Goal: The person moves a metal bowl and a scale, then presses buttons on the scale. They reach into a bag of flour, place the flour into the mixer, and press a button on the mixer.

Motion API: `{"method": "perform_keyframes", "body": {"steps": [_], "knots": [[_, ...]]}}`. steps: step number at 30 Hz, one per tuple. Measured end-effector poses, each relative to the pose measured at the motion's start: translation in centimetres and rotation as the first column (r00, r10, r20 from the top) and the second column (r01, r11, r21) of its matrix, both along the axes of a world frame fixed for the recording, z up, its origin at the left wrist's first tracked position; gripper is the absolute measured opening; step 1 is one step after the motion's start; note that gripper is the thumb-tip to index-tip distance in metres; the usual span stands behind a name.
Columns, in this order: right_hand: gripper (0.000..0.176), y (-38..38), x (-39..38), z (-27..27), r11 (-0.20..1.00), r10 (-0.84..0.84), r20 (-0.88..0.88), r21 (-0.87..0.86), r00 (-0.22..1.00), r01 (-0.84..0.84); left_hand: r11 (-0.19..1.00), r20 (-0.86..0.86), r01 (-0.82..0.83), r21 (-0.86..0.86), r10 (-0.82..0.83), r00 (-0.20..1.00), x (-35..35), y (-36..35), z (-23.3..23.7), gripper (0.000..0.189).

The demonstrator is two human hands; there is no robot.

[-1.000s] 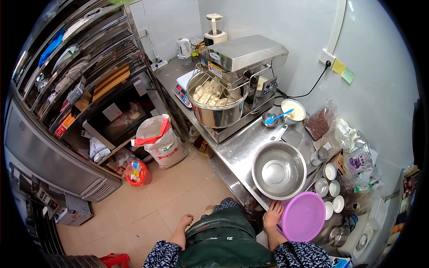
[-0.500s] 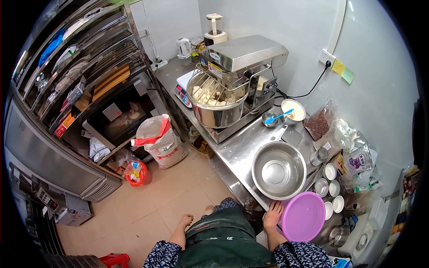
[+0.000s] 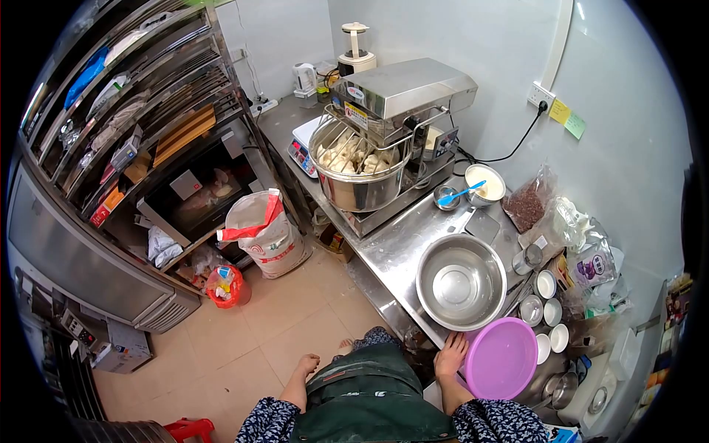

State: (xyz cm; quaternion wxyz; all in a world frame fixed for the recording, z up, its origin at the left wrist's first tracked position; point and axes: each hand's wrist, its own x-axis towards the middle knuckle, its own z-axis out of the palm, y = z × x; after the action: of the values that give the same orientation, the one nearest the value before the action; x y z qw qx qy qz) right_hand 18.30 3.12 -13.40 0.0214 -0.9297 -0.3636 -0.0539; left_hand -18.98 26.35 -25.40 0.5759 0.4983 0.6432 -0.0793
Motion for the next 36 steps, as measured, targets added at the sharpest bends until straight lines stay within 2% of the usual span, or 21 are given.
{"method": "perform_keyframes", "body": {"steps": [11, 36], "knots": [[0.071, 0.1, -0.19, 0.59, 1.0, 0.0, -0.014, -0.004, 1.0, 0.0, 1.0, -0.005, 0.008, 0.009, -0.008, 1.0, 0.02, 0.02, -0.43, 0.024], [0.068, 0.1, -0.1, 0.23, 1.0, -0.006, 0.009, -0.026, 1.0, 0.006, 1.0, -0.017, 0.019, 0.008, -0.018, 1.0, -0.07, -0.01, -0.47, 0.025]]}}
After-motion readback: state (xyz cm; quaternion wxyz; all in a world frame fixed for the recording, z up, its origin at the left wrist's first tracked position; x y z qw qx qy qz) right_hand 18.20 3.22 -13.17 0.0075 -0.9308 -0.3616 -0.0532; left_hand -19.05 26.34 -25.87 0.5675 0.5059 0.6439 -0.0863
